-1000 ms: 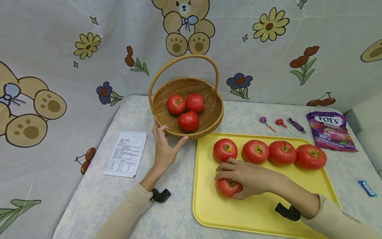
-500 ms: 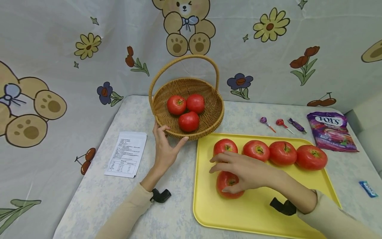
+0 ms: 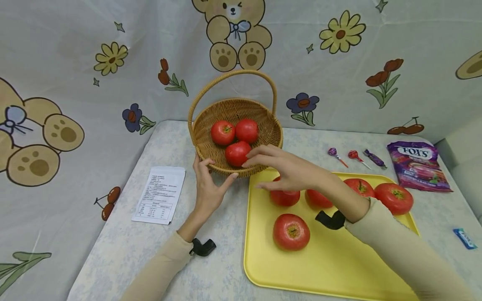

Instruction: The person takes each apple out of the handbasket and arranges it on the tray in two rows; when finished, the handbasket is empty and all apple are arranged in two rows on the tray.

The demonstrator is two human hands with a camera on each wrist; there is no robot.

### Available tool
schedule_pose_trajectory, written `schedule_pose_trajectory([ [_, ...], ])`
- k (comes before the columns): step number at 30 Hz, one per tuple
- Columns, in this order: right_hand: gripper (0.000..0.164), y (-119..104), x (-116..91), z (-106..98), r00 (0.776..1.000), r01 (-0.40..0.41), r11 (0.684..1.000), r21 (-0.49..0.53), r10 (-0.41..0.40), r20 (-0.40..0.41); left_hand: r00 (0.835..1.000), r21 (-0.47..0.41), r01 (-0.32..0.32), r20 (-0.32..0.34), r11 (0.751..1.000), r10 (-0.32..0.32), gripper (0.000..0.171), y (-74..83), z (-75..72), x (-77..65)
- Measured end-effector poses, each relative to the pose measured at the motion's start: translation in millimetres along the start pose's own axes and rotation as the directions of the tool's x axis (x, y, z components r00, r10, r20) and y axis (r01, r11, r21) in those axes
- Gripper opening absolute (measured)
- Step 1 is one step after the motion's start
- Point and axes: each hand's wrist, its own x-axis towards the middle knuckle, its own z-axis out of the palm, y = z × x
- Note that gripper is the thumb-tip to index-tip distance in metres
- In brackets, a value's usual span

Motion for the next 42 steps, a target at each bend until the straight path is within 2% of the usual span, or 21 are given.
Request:
schedule_pose_trajectory([
  [4, 0.046, 15, 21, 1, 1.0, -0.008, 1.0, -0.007, 0.008, -0.027, 1.0, -0.003, -0.008, 0.003, 1.0, 0.008, 0.064, -1.2, -0.9, -0.2],
  [8, 0.046, 36, 39, 5, 0.999, -0.043, 0.999, -0.01, 0.043, -0.014, 1.0, -0.009, -0.008, 0.004, 1.0, 0.008, 0.064, -0.7, -1.0, -0.4],
  [14, 0.047, 63, 63, 13, 0.992, -0.118, 0.993, 0.0, 0.118, 0.052, 1.0, 0.009, -0.017, -0.003, 1.0, 0.017, 0.066, 0.3, -0.7, -1.6],
  [21, 0.051, 79, 83, 20, 0.97, -0.178, 0.983, -0.047, 0.183, 0.16, 1.0, 0.012, -0.012, 0.012, 1.0, 0.012, 0.065, 1.1, -0.9, -2.3],
  [26, 0.056, 87, 89, 23, 0.937, -0.255, 0.965, -0.067, 0.264, 0.23, 1.0, 0.014, -0.014, 0.014, 1.0, 0.014, 0.065, 1.1, -0.7, -0.2],
  [31, 0.061, 90, 91, 26, 0.912, -0.279, 0.956, -0.091, 0.293, 0.286, 1.0, 0.014, -0.022, 0.016, 1.0, 0.022, 0.066, -0.7, -1.2, 1.5],
  [34, 0.058, 90, 91, 26, 0.911, -0.282, 0.956, -0.084, 0.294, 0.29, 0.999, 0.013, -0.029, 0.015, 1.0, 0.029, 0.066, -0.6, -0.9, 2.1],
  [38, 0.046, 90, 89, 26, 0.917, -0.273, 0.962, -0.025, 0.267, 0.296, 0.999, 0.016, -0.04, 0.011, 0.999, 0.039, 0.066, 0.5, -0.6, 2.1],
  [42, 0.043, 92, 87, 28, 0.909, -0.277, 0.961, 0.011, 0.258, 0.327, 0.999, 0.033, -0.046, 0.01, 0.998, 0.045, 0.067, 1.3, 0.1, 1.2],
])
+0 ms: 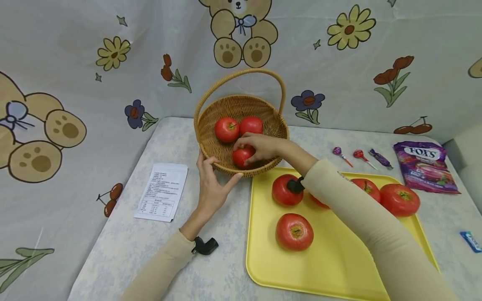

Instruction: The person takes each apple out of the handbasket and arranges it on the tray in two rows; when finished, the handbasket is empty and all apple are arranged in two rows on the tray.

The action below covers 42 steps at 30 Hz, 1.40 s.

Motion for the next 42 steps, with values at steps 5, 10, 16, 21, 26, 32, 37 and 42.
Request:
schedule_pose_trajectory([
  [5, 0.044, 1, 0, 0, 1.0, -0.003, 1.0, -0.012, 0.003, 0.015, 1.0, 0.009, 0.0, 0.001, 1.0, 0.0, 0.067, -0.4, 0.3, -0.6],
  [10, 0.044, 0, -1, 1, 1.0, -0.003, 1.0, -0.008, 0.003, 0.021, 1.0, 0.007, 0.003, 0.004, 1.0, -0.003, 0.067, 0.5, -0.1, -1.1],
  [16, 0.044, -1, -1, 1, 1.0, 0.015, 1.0, -0.023, -0.015, -0.002, 1.0, 0.011, 0.003, 0.009, 1.0, -0.003, 0.067, 2.1, -1.3, -0.7],
  [21, 0.044, -2, -2, 0, 0.997, 0.046, 0.998, -0.048, -0.048, -0.056, 1.0, 0.015, -0.002, 0.007, 1.0, 0.001, 0.068, 2.1, -1.9, -0.6],
  [26, 0.043, -8, -8, -10, 0.988, 0.081, 0.996, -0.04, -0.085, -0.132, 1.0, -0.014, 0.028, 0.009, 1.0, -0.028, 0.065, 0.8, -2.0, -0.3],
  [32, 0.044, -20, -27, -28, 0.964, 0.138, 0.99, -0.04, -0.143, -0.223, 0.999, -0.037, 0.048, 0.0, 0.998, -0.048, 0.064, -1.7, -2.2, -0.4],
  [37, 0.046, -29, -55, -37, 0.949, 0.14, 0.988, -0.063, -0.153, -0.275, 0.999, -0.041, 0.044, -0.003, 0.998, -0.044, 0.064, -1.5, -2.3, -0.2],
  [42, 0.047, -37, -91, -41, 0.932, 0.159, 0.983, -0.095, -0.182, -0.313, 0.999, -0.038, 0.036, -0.003, 0.999, -0.036, 0.065, -0.5, -2.8, 0.9],
])
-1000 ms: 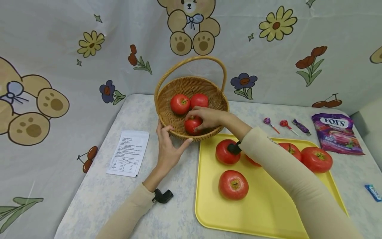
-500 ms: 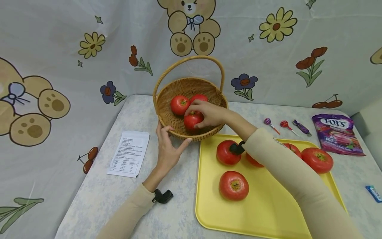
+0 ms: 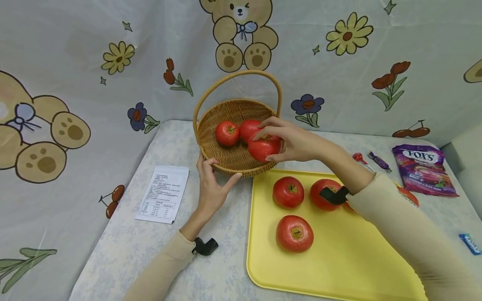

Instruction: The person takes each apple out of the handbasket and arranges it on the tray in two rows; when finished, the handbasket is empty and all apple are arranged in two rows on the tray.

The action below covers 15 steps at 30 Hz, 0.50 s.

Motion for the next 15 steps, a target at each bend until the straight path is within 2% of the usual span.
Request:
schedule_pose_trajectory([
  [10, 0.052, -14, -47, -18, 0.996, 0.018, 0.997, -0.072, -0.024, -0.083, 1.0, 0.003, -0.023, -0.008, 1.0, 0.023, 0.064, 0.1, 0.6, -0.9],
  [15, 0.055, -22, -72, -18, 0.995, -0.035, 0.996, -0.086, 0.026, -0.097, 1.0, -0.004, -0.012, -0.006, 1.0, 0.012, 0.065, 1.0, 0.5, -2.0],
])
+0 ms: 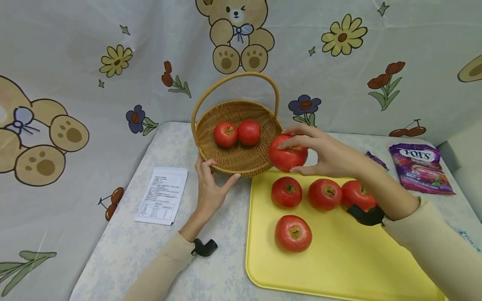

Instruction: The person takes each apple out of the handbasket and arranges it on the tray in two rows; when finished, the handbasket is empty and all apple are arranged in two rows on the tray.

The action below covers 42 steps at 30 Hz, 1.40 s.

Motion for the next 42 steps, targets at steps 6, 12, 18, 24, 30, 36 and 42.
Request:
schedule_pose_trajectory([
  [6, 0.061, -5, -40, 2, 0.997, -0.08, 0.996, -0.035, 0.08, -0.003, 1.0, 0.006, 0.012, -0.003, 1.0, -0.012, 0.064, 0.6, -0.3, -0.3],
  [12, 0.066, -6, -80, 10, 0.996, -0.077, 0.99, -0.117, 0.072, -0.049, 1.0, -0.002, 0.0, 0.002, 1.0, 0.0, 0.064, 2.0, 0.5, 0.8],
  [18, 0.071, -12, -110, 21, 0.995, -0.078, 0.99, -0.116, 0.07, -0.073, 1.0, -0.01, 0.006, 0.006, 1.0, -0.006, 0.064, 1.3, 1.3, -0.3],
  [24, 0.073, -20, -138, 34, 0.983, -0.172, 0.982, -0.079, 0.166, -0.079, 1.0, -0.013, 0.017, 0.007, 1.0, -0.017, 0.064, 0.4, 2.7, -1.4],
  [30, 0.079, -24, -164, 51, 0.97, -0.225, 0.972, -0.061, 0.218, -0.105, 1.0, -0.019, 0.023, 0.01, 1.0, -0.023, 0.064, 1.5, 3.9, -1.0],
  [36, 0.079, -21, -180, 65, 0.962, -0.249, 0.967, -0.053, 0.241, -0.125, 0.999, -0.021, 0.034, 0.006, 0.999, -0.034, 0.063, 0.9, 3.3, -0.5],
  [42, 0.079, -19, -186, 76, 0.961, -0.256, 0.965, -0.052, 0.248, -0.122, 1.0, -0.02, 0.022, 0.003, 1.0, -0.022, 0.063, -0.6, 3.2, -0.2],
])
